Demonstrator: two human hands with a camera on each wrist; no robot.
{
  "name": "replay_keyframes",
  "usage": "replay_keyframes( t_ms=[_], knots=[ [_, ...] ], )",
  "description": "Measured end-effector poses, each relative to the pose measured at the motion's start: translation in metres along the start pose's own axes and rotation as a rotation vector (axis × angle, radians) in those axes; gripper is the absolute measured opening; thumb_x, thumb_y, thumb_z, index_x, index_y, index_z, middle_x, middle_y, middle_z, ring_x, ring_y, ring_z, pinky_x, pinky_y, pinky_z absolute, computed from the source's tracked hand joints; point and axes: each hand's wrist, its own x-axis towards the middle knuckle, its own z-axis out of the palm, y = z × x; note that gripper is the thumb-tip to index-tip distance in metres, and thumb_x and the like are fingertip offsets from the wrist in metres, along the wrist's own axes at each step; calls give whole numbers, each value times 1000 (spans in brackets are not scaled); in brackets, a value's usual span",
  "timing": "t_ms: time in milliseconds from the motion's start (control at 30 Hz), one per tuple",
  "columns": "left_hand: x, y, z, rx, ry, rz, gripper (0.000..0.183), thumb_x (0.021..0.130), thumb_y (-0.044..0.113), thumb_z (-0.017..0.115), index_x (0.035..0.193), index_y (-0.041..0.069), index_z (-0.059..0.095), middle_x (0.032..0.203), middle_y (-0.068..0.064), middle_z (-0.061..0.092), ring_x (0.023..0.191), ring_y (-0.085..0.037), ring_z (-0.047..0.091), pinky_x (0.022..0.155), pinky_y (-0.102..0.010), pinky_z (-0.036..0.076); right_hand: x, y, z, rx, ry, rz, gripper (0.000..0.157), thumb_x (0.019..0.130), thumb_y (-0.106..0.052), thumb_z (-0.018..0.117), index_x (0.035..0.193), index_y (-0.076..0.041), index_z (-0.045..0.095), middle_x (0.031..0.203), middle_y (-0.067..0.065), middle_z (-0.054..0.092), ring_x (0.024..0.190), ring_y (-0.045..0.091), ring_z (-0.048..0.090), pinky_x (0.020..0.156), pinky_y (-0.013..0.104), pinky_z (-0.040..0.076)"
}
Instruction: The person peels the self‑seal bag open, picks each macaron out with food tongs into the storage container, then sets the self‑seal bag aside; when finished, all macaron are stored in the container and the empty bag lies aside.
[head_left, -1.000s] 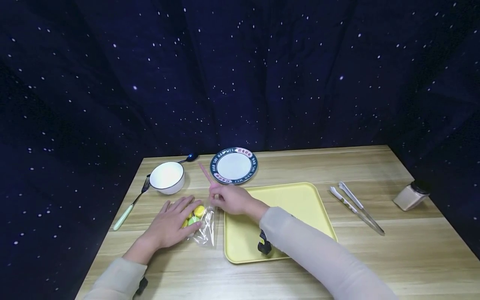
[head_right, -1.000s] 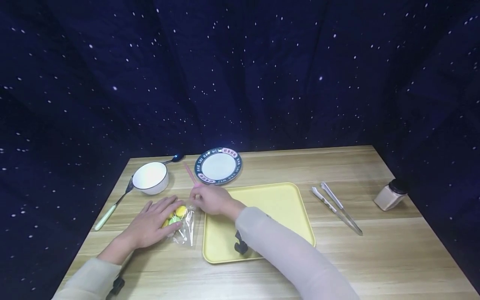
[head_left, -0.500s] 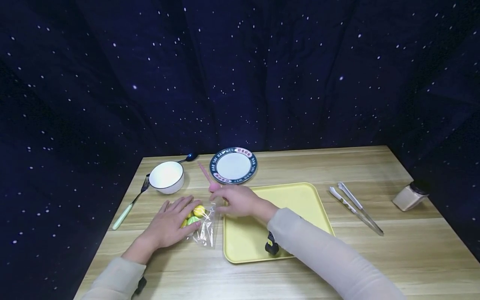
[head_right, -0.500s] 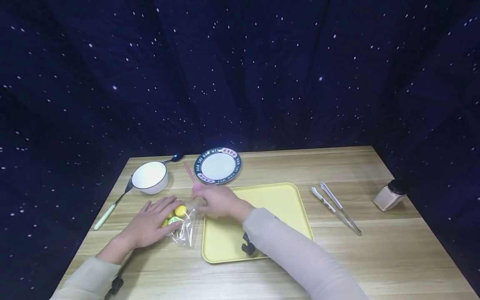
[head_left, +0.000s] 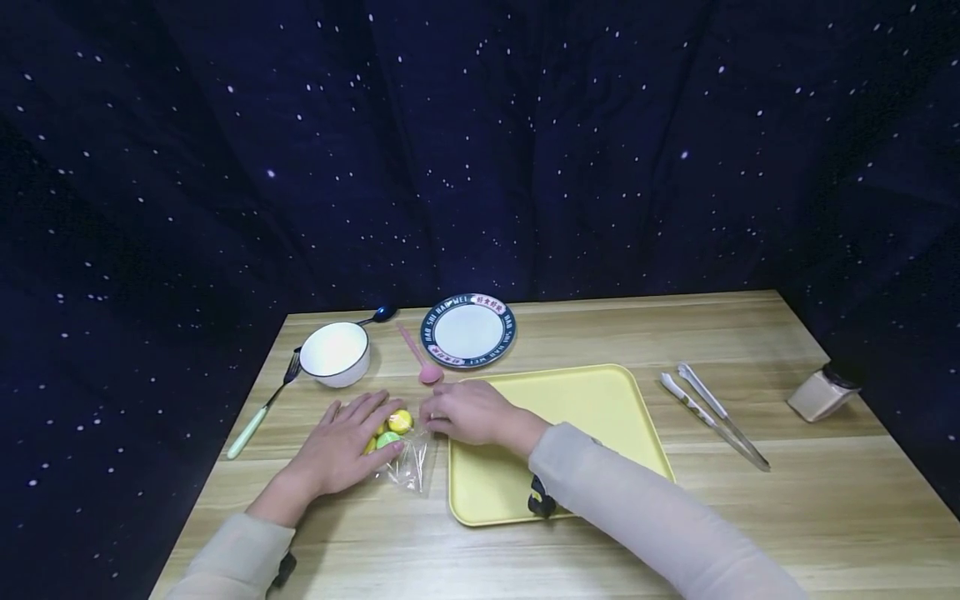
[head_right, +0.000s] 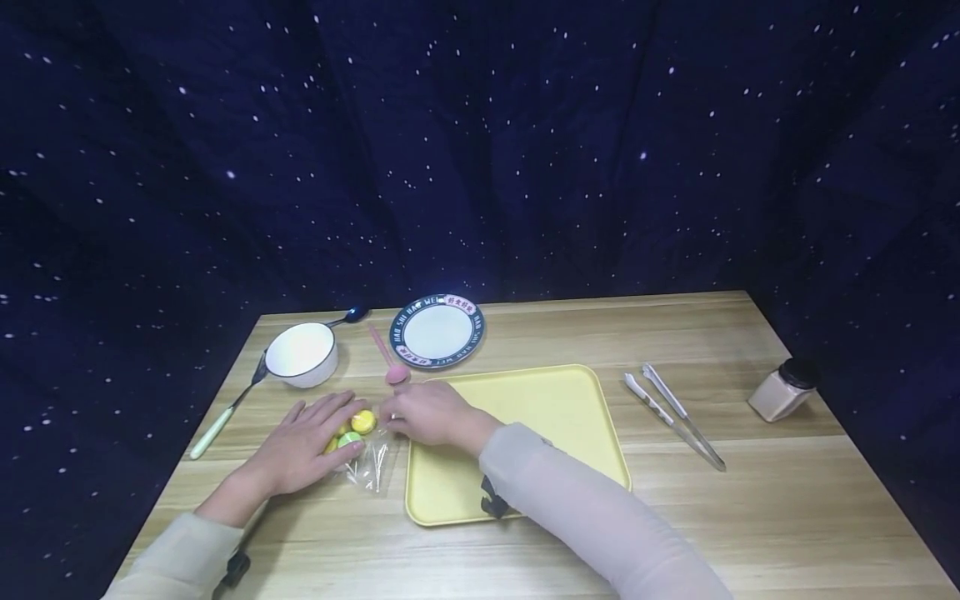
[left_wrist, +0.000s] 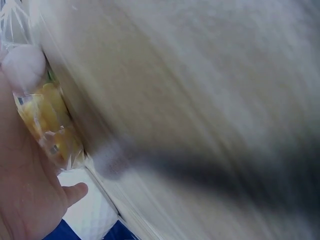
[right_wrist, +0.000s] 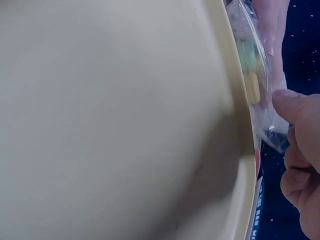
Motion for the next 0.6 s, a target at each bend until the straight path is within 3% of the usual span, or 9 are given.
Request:
replay_keyframes(
  t_ms=[167, 333, 500, 600],
  knots=[
    [0, -1, 1, -5, -1, -5, 70, 88, 72, 36, 148, 36, 28, 152, -5, 29, 137, -34, 28, 103, -69, 19, -17, 8, -5, 62, 7, -2, 13, 93, -40, 60, 98, -32, 69, 85, -16, 54, 73, 2, 50, 60, 20, 42],
    [0, -1, 1, -5, -2, -6, 70, 88, 72, 36, 148, 37, 27, 153, -5, 29, 137, -33, 28, 102, -69, 20, -30, 22, 2, 130, 11, 34, 15, 92, -42, 61, 101, -34, 70, 79, -17, 50, 66, 2, 46, 56, 20, 39],
    [1, -3, 2, -4, -2, -3, 70, 89, 72, 36, 148, 36, 28, 153, -5, 29, 137, -33, 29, 102, -69, 21, -27, 20, 3, 171, 15, 52, 29, 88, -45, 64, 115, -34, 65, 77, -11, 54, 65, 3, 46, 53, 22, 39],
    [2, -6, 3, -4, 1, 1, 71, 89, 72, 35, 148, 34, 29, 153, -5, 29, 137, -33, 29, 102, -69, 21, -21, 10, -2, 138, 7, 46, 39, 87, -46, 65, 123, -32, 61, 86, -9, 61, 71, 4, 51, 58, 23, 43]
  ],
)
